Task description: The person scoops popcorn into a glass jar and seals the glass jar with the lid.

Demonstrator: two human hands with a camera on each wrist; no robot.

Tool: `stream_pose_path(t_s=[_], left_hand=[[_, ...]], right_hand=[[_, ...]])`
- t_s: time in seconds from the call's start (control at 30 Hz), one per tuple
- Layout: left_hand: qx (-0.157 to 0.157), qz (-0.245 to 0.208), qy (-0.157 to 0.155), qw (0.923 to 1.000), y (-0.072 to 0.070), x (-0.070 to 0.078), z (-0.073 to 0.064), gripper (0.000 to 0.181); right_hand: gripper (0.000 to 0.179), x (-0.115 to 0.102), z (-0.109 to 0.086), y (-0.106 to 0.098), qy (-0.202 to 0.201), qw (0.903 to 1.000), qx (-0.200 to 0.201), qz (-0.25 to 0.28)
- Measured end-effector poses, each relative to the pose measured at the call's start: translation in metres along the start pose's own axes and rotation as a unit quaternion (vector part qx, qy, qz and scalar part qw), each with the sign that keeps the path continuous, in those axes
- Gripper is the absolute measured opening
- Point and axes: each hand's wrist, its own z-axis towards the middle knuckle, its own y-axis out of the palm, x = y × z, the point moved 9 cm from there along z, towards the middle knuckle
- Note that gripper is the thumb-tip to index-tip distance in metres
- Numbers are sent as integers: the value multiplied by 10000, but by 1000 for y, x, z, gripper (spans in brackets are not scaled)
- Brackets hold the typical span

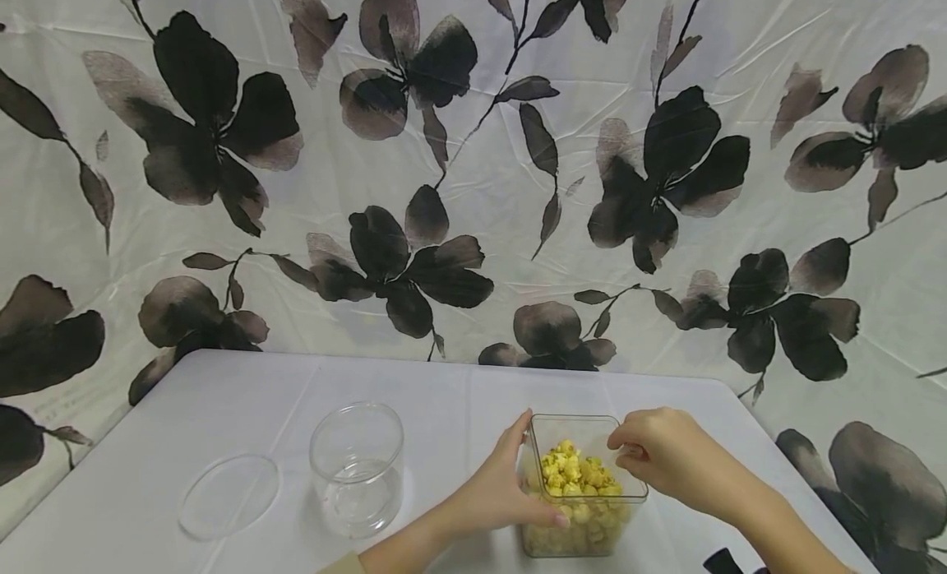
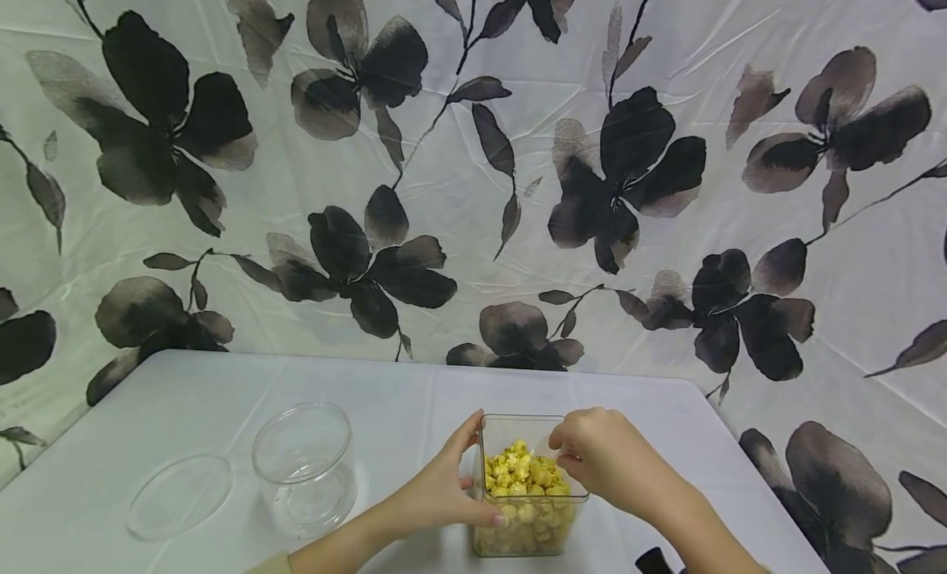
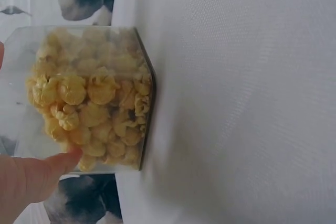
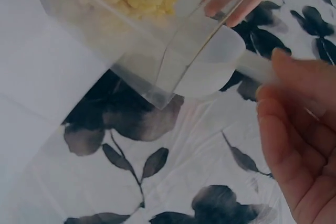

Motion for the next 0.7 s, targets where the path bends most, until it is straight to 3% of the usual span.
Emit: stream_pose_path(t_s=[0.2,0.5,0.7], left_hand=[[112,60,-50,9999,1,1,2,121],[216,200,-37,9996,1,0,3,119],[265,224,0,9994,-1,1,2,117]], right_hand=[[22,-7,5,4,4,9948,-168,-1000],[28,-17,11,-2,-185,9814,171,-1902],[27,-13,15,9,78,9748,-233,-2216]])
